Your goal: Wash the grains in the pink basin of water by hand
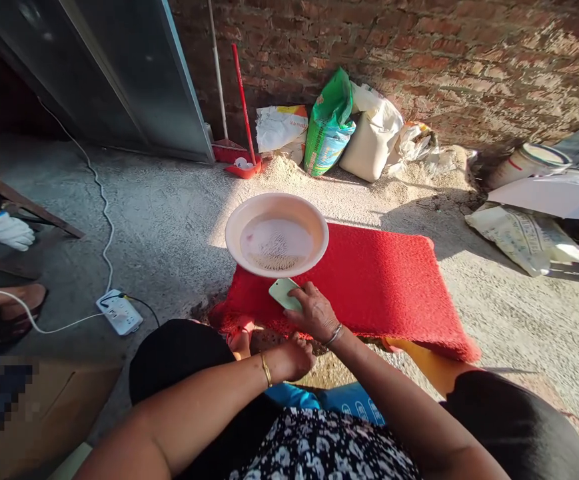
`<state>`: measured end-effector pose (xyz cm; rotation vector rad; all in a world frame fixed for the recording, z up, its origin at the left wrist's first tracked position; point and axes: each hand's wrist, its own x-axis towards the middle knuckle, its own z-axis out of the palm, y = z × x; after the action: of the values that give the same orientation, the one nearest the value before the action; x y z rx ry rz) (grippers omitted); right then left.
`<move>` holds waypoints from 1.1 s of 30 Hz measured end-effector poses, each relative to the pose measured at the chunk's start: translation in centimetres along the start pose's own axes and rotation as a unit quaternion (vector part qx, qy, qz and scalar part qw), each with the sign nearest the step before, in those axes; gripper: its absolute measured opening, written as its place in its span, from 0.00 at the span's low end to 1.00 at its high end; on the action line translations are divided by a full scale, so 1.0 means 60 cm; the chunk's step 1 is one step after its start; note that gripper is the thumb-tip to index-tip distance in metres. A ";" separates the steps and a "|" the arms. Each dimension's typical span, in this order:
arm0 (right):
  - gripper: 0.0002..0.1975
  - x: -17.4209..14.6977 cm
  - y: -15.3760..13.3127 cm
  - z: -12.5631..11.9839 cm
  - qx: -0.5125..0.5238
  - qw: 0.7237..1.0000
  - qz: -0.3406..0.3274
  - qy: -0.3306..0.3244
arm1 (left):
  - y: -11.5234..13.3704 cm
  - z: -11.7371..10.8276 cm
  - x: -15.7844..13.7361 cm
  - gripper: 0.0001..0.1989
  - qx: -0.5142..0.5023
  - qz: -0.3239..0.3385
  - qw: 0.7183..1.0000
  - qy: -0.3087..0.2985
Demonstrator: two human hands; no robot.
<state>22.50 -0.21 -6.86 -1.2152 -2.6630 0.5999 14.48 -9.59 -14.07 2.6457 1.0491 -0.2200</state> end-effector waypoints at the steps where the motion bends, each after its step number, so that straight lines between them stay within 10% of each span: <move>1: 0.18 -0.013 0.031 -0.004 0.007 1.000 0.011 0.026 | 0.003 -0.010 0.003 0.04 0.002 0.010 1.000 -0.007; 7: 0.16 -0.114 0.236 -0.055 0.015 0.975 0.142 0.169 | -0.007 -0.077 0.016 0.07 0.070 0.075 0.985 0.136; 18: 0.28 -0.297 0.445 -0.158 -0.035 0.838 0.492 0.236 | -0.121 -0.205 -0.054 0.18 0.141 -0.186 0.871 0.433; 23: 0.27 -0.284 0.422 -0.164 -0.050 0.848 0.459 0.259 | -0.238 -0.282 -0.046 0.29 0.040 -0.417 0.853 0.312; 28: 0.21 -0.164 0.319 -0.117 -0.002 0.917 0.310 0.252 | -0.326 -0.286 0.010 0.33 -0.063 -0.436 0.894 0.079; 33: 0.18 -0.038 0.201 -0.066 0.027 0.973 0.147 0.174 | -0.338 -0.264 0.022 0.36 -0.094 -0.434 0.896 -0.001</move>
<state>33.50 6.35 -8.26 -1.5511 -2.1866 0.4422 2.02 10.38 -3.56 1.8369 2.0642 -0.2736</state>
